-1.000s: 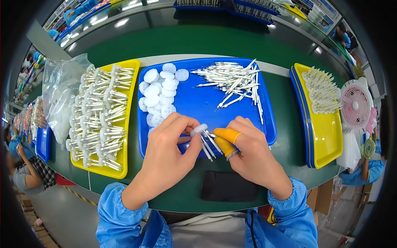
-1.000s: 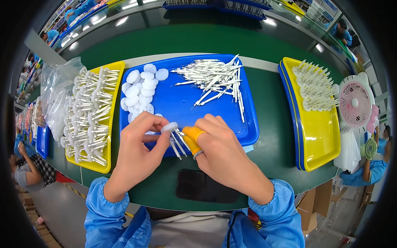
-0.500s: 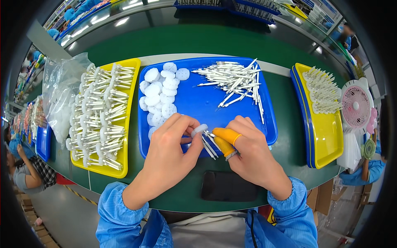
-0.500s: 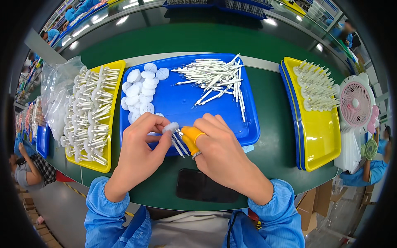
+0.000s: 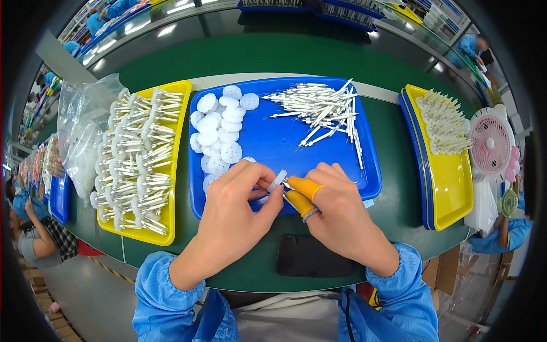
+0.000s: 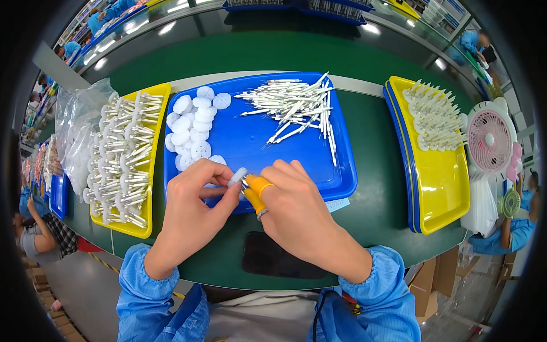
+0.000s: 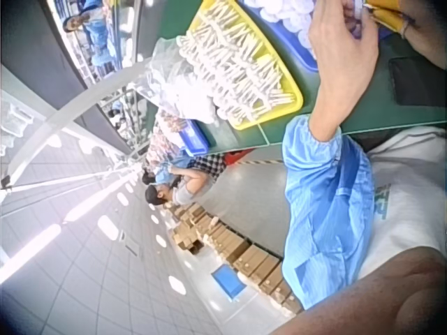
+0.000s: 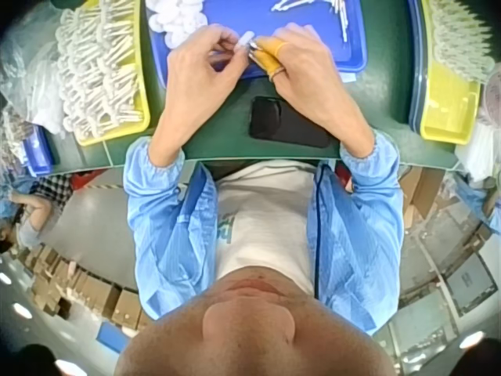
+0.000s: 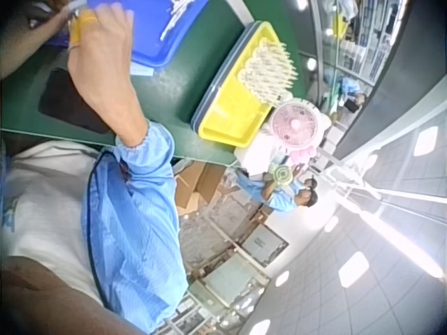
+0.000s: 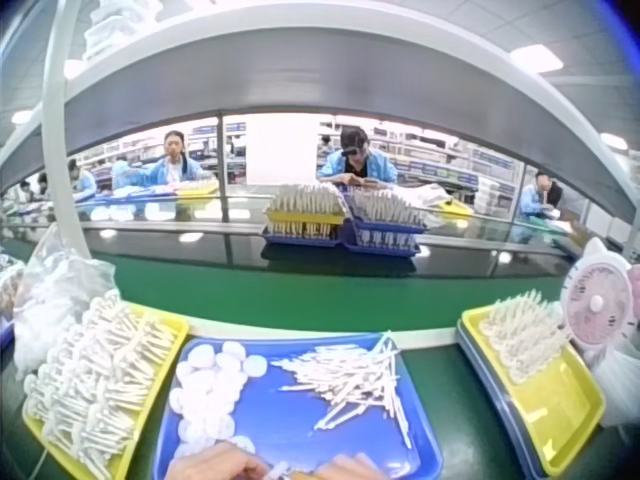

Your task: The person inserts white plastic rods into white circular plastic caps using a yellow-handled tool. They pick up a cap and a rod, use the tool to push the rod into the cap, and place the assembled unit into a yellow tray. The process is repeated continuously throughout the clip.

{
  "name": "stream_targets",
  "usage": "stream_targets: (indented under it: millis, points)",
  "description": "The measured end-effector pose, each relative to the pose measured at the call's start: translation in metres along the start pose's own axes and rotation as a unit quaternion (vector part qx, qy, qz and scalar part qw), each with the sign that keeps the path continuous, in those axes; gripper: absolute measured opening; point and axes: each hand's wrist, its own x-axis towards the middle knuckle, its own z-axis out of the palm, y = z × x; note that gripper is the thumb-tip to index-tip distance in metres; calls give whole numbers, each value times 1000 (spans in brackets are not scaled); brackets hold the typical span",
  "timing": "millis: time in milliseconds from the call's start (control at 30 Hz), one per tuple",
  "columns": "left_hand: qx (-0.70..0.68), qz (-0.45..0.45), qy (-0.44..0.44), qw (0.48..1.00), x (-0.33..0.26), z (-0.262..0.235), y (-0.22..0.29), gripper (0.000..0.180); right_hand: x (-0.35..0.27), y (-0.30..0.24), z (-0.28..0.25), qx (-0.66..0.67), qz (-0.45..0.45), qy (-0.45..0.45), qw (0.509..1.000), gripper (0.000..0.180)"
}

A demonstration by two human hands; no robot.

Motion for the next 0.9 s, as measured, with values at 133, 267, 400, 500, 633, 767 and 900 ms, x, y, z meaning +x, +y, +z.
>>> stream_targets:
  millis: [133,267,400,500,633,767,900]
  points:
    - [26,30,5,999,-2,3,-1,15,-1,0,7,21,-4,48,999,42]
    - [36,39,20,998,-6,7,-1,16,-5,-2,9,45,4,72,996,31]
    - [49,29,16,998,-10,11,-1,16,-6,1,16,55,4,91,994,22]
    - [38,23,24,999,-14,13,-6,13,1,-8,23,28,9,95,995,32]
    - [73,57,64,994,-5,0,-2,11,11,6,4,77,47,77,993,22]
    - [141,49,150,977,6,-25,-18,12,24,45,-6,-213,68,105,969,23]
    - [190,14,241,952,-8,-59,-29,13,26,62,-1,-252,47,73,964,21]
